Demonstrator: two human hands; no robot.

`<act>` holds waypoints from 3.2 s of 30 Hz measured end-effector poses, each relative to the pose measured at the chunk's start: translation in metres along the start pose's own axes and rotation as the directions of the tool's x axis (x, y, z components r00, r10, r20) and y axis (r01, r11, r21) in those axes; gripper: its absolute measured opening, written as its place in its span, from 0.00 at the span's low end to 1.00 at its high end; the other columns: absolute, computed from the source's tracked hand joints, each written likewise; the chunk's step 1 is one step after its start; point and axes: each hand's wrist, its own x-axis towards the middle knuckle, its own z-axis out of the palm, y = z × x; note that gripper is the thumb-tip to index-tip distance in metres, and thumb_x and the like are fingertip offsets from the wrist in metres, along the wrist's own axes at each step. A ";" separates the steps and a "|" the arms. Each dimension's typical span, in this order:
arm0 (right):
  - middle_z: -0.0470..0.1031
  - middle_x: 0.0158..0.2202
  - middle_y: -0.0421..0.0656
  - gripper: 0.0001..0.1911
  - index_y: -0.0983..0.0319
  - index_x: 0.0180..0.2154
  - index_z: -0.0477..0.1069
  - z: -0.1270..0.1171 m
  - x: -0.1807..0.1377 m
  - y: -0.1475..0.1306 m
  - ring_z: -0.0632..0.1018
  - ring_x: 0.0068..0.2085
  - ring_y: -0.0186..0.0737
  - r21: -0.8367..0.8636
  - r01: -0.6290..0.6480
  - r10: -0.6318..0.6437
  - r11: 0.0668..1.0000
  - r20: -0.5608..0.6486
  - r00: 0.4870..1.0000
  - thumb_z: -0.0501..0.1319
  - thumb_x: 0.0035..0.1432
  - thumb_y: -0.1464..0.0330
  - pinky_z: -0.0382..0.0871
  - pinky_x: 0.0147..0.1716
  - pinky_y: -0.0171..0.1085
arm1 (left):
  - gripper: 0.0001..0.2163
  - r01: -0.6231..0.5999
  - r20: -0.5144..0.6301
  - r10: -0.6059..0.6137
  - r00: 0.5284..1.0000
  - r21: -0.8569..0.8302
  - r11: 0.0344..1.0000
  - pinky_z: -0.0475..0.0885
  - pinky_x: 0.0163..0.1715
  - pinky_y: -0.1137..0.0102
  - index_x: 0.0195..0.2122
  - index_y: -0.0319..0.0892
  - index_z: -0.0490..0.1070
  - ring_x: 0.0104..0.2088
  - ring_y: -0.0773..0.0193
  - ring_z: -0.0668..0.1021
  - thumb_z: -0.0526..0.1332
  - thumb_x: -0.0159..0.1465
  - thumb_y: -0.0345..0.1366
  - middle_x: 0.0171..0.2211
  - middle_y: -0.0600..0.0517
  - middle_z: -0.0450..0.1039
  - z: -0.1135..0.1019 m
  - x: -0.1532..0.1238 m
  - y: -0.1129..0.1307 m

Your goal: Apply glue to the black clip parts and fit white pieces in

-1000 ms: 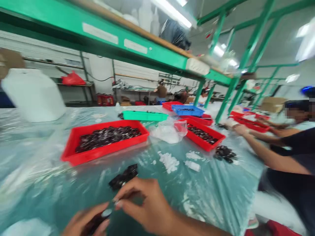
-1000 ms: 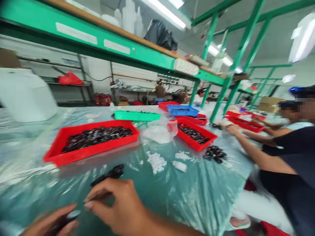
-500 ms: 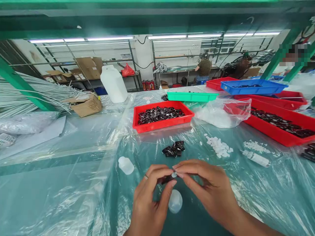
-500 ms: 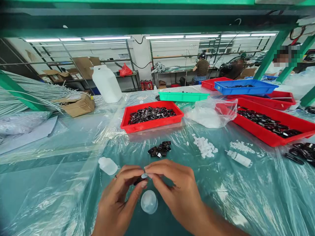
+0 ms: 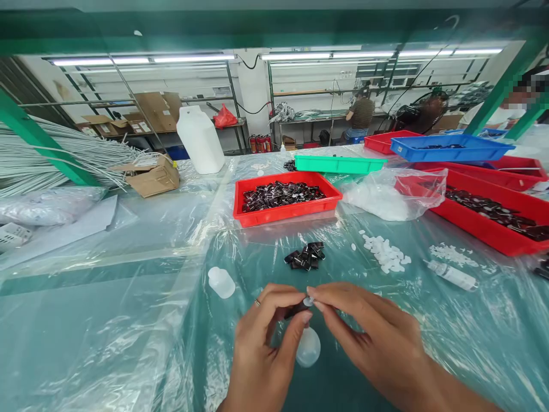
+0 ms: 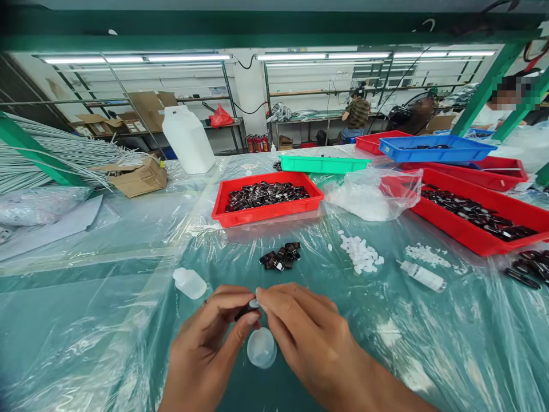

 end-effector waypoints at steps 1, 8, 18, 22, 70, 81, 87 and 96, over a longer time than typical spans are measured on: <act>0.82 0.44 0.43 0.14 0.64 0.52 0.71 0.000 0.000 -0.001 0.83 0.44 0.32 -0.018 -0.005 0.005 1.000 -0.007 1.000 0.60 0.67 0.80 0.77 0.47 0.28 | 0.10 -0.012 0.005 0.012 1.000 0.013 1.000 0.77 0.35 0.76 0.47 0.53 0.73 0.36 0.70 0.80 0.61 0.71 0.28 0.40 0.56 0.73 -0.001 0.000 0.001; 0.83 0.46 0.40 0.16 0.58 0.57 0.68 -0.007 -0.008 -0.006 0.85 0.43 0.36 -0.184 -0.001 0.016 0.983 0.083 0.996 0.57 0.70 0.75 0.81 0.40 0.31 | 0.11 -0.135 0.025 0.132 0.991 0.185 0.973 0.77 0.34 0.78 0.47 0.48 0.73 0.37 0.70 0.80 0.61 0.69 0.25 0.39 0.54 0.75 -0.003 0.002 0.003; 0.84 0.45 0.37 0.14 0.58 0.54 0.69 -0.005 -0.009 -0.008 0.85 0.39 0.33 -0.249 0.009 0.012 0.969 0.084 0.996 0.59 0.69 0.75 0.81 0.40 0.27 | 0.09 -0.120 -0.010 0.125 0.992 0.222 0.968 0.77 0.36 0.79 0.45 0.46 0.74 0.37 0.71 0.80 0.62 0.69 0.24 0.38 0.55 0.76 -0.002 0.000 0.002; 0.84 0.46 0.37 0.17 0.57 0.57 0.69 -0.002 -0.013 -0.010 0.86 0.37 0.35 -0.277 0.007 0.020 0.961 0.094 0.995 0.59 0.69 0.74 0.82 0.42 0.29 | 0.10 -0.116 -0.032 0.126 0.992 0.219 0.969 0.78 0.35 0.78 0.46 0.47 0.74 0.37 0.70 0.81 0.61 0.69 0.24 0.38 0.55 0.76 -0.001 -0.001 0.001; 0.76 0.57 0.43 0.23 0.59 0.60 0.68 0.006 -0.003 -0.013 0.78 0.57 0.33 0.036 -0.114 0.107 0.993 0.147 0.983 0.57 0.67 0.79 0.75 0.56 0.30 | 0.09 -0.030 -0.153 0.060 0.986 0.192 0.981 0.77 0.31 0.76 0.45 0.49 0.76 0.32 0.69 0.80 0.63 0.69 0.28 0.35 0.56 0.74 -0.005 -0.007 0.007; 0.74 0.54 0.50 0.14 0.61 0.57 0.70 -0.023 0.010 0.086 0.80 0.49 0.42 -0.073 -0.263 0.267 0.962 0.060 0.962 0.53 0.74 0.68 0.79 0.47 0.44 | 0.13 0.014 -0.205 0.104 0.973 0.502 0.865 0.77 0.51 0.53 0.53 0.39 0.73 0.49 0.55 0.80 0.64 0.71 0.39 0.52 0.45 0.76 -0.001 0.187 -0.017; 0.76 0.51 0.47 0.11 0.62 0.50 0.73 0.004 -0.011 0.108 0.79 0.46 0.41 -0.130 -0.268 0.297 0.954 0.324 0.898 0.61 0.71 0.64 0.79 0.46 0.45 | 0.12 -0.036 -0.110 0.115 0.987 0.553 0.832 0.77 0.50 0.55 0.50 0.39 0.74 0.48 0.56 0.80 0.62 0.72 0.41 0.49 0.46 0.77 0.003 0.166 -0.005; 0.76 0.50 0.47 0.12 0.63 0.49 0.74 0.019 0.002 0.103 0.79 0.49 0.43 -0.029 -0.396 0.375 0.918 0.392 0.840 0.62 0.70 0.62 0.76 0.51 0.49 | 0.13 -0.029 0.006 0.031 1.000 0.512 0.858 0.78 0.35 0.65 0.41 0.37 0.75 0.31 0.64 0.80 0.58 0.74 0.43 0.31 0.53 0.75 -0.028 0.035 -0.031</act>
